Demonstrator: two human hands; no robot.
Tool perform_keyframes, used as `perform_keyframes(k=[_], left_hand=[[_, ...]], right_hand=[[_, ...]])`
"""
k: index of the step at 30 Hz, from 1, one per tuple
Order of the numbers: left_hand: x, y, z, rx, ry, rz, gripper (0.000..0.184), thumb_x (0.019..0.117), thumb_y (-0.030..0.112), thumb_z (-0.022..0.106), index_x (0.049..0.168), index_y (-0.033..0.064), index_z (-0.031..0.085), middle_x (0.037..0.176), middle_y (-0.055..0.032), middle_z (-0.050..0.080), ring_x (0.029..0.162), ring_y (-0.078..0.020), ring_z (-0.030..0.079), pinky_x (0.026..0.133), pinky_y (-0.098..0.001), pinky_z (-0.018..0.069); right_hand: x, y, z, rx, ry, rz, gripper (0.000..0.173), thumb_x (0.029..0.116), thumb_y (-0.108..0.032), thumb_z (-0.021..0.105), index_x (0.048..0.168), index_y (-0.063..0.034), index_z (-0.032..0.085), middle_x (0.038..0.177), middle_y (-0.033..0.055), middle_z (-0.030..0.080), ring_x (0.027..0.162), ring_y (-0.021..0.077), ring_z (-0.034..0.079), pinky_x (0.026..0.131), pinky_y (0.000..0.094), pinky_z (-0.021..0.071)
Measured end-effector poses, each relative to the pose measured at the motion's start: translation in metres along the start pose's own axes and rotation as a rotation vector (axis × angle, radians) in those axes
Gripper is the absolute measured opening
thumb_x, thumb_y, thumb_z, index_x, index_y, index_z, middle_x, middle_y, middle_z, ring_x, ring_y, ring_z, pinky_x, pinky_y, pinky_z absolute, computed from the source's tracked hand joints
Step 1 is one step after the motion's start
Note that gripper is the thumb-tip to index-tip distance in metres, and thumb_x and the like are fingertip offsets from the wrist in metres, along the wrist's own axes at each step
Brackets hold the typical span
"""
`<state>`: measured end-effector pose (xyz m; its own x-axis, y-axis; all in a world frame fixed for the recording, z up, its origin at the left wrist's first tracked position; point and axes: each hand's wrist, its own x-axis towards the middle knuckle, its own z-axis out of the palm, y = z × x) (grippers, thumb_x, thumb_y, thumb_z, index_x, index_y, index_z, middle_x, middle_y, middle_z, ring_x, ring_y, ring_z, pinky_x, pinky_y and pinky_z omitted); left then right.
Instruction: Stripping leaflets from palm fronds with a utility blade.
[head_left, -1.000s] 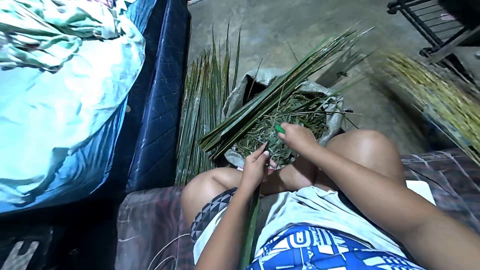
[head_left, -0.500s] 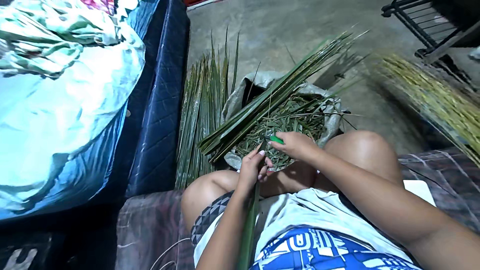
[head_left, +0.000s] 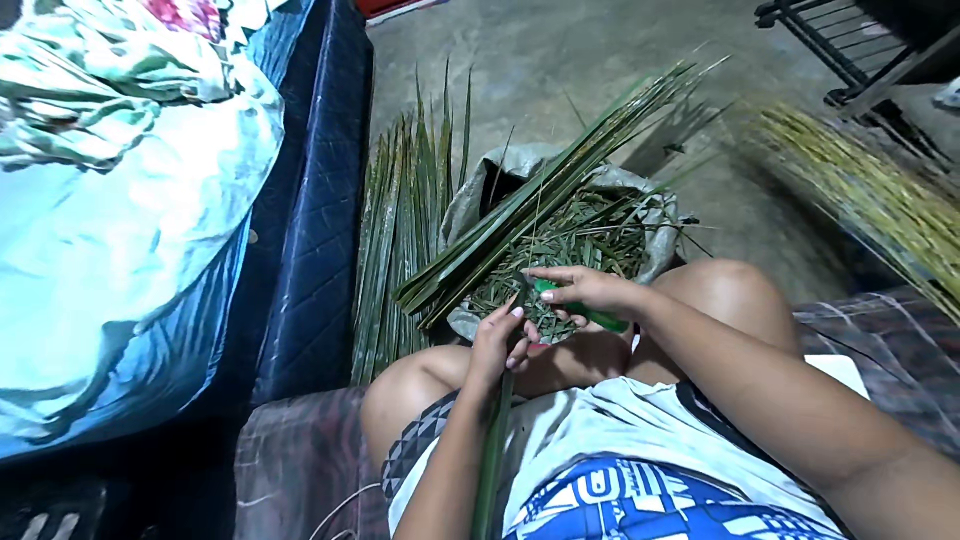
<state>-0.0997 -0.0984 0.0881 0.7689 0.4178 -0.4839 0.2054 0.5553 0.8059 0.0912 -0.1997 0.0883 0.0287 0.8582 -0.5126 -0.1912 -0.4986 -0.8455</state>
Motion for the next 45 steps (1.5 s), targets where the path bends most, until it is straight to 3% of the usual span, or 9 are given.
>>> perform_keyframes(k=[3, 7, 11, 26, 30, 36, 38, 42, 45], left_hand=[[0.000, 0.000, -0.001, -0.002, -0.008, 0.004, 0.041, 0.1106, 0.012, 0.028, 0.147, -0.0021, 0.042, 0.067, -0.0033, 0.060, 0.037, -0.0006, 0.039, 0.034, -0.0149, 0.0357], [-0.003, -0.002, -0.003, -0.008, -0.031, 0.008, 0.042, 0.1096, 0.011, 0.029, 0.148, -0.0025, 0.041, 0.065, -0.0031, 0.060, 0.036, -0.0008, 0.040, 0.034, -0.0149, 0.0360], [-0.003, -0.001, -0.001, 0.033, -0.034, 0.016, 0.045, 0.1098, 0.012, 0.030, 0.152, -0.0017, 0.039, 0.065, -0.0028, 0.060, 0.037, -0.0012, 0.040, 0.035, -0.0157, 0.0365], [-0.036, -0.007, -0.010, 0.148, -0.079, 0.064, 0.047, 0.1068, 0.010, 0.033, 0.152, -0.0038, 0.040, 0.071, -0.0040, 0.065, 0.038, 0.0003, 0.041, 0.037, -0.0141, 0.0364], [-0.050, -0.013, -0.016, 0.187, -0.076, 0.063, 0.047, 0.1065, 0.011, 0.036, 0.151, -0.0037, 0.042, 0.072, -0.0039, 0.067, 0.039, 0.0011, 0.040, 0.037, -0.0136, 0.0356], [-0.057, -0.017, -0.019, 0.259, -0.025, 0.055, 0.045, 0.1070, 0.008, 0.037, 0.150, -0.0030, 0.045, 0.075, -0.0030, 0.067, 0.040, 0.0009, 0.041, 0.038, -0.0141, 0.0374], [-0.052, -0.016, -0.015, 0.291, 0.007, 0.074, 0.045, 0.1079, 0.009, 0.037, 0.151, -0.0030, 0.043, 0.074, -0.0033, 0.067, 0.039, -0.0002, 0.041, 0.037, -0.0153, 0.0375], [-0.039, -0.003, 0.006, 0.415, 0.091, 0.061, 0.044, 0.1089, 0.008, 0.041, 0.152, -0.0024, 0.043, 0.077, -0.0038, 0.068, 0.041, -0.0019, 0.043, 0.039, -0.0177, 0.0381], [-0.032, 0.000, 0.019, 0.485, 0.099, 0.059, 0.049, 0.1065, 0.007, 0.048, 0.154, 0.0011, 0.040, 0.081, -0.0046, 0.068, 0.044, -0.0032, 0.046, 0.040, -0.0185, 0.0397]], right_hand=[[-0.002, -0.003, 0.005, -0.083, 0.085, -0.004, 0.052, 0.1099, -0.021, 0.053, 0.160, -0.0216, 0.039, 0.100, 0.0069, 0.063, 0.064, 0.0076, 0.057, 0.058, 0.0213, 0.0494], [-0.002, -0.005, -0.001, 0.010, 0.083, 0.010, 0.055, 0.1095, -0.018, 0.053, 0.162, -0.0202, 0.036, 0.088, 0.0043, 0.058, 0.059, 0.0065, 0.054, 0.053, 0.0186, 0.0468], [-0.003, -0.004, -0.008, 0.133, 0.021, 0.024, 0.056, 0.1102, -0.015, 0.050, 0.163, -0.0210, 0.033, 0.086, 0.0026, 0.056, 0.058, 0.0052, 0.052, 0.051, 0.0170, 0.0459], [-0.013, -0.013, -0.035, 0.229, 0.152, -0.060, 0.052, 0.1100, -0.016, 0.050, 0.160, -0.0233, 0.039, 0.081, 0.0005, 0.056, 0.054, 0.0042, 0.049, 0.046, 0.0165, 0.0428], [-0.017, -0.017, -0.048, 0.295, 0.293, -0.131, 0.050, 0.1107, -0.017, 0.048, 0.160, -0.0219, 0.039, 0.074, -0.0008, 0.054, 0.049, 0.0035, 0.047, 0.042, 0.0156, 0.0403], [-0.014, -0.019, -0.067, 0.381, 0.712, -0.340, 0.058, 0.1121, -0.020, 0.046, 0.165, -0.0205, 0.024, 0.083, 0.0027, 0.059, 0.057, 0.0083, 0.055, 0.049, 0.0200, 0.0467], [-0.017, -0.017, -0.054, 0.304, 0.584, -0.267, 0.056, 0.1125, -0.022, 0.045, 0.165, -0.0204, 0.023, 0.081, 0.0030, 0.060, 0.053, 0.0075, 0.053, 0.047, 0.0202, 0.0458], [-0.011, -0.004, -0.005, 0.181, 0.017, -0.045, 0.052, 0.1114, -0.021, 0.047, 0.161, -0.0185, 0.032, 0.085, 0.0026, 0.060, 0.057, 0.0051, 0.053, 0.050, 0.0184, 0.0454], [-0.003, -0.002, 0.010, 0.264, -0.082, 0.024, 0.028, 0.1113, -0.021, 0.047, 0.138, -0.0123, 0.051, 0.083, -0.0019, 0.054, 0.056, 0.0025, 0.051, 0.050, 0.0156, 0.0452]])
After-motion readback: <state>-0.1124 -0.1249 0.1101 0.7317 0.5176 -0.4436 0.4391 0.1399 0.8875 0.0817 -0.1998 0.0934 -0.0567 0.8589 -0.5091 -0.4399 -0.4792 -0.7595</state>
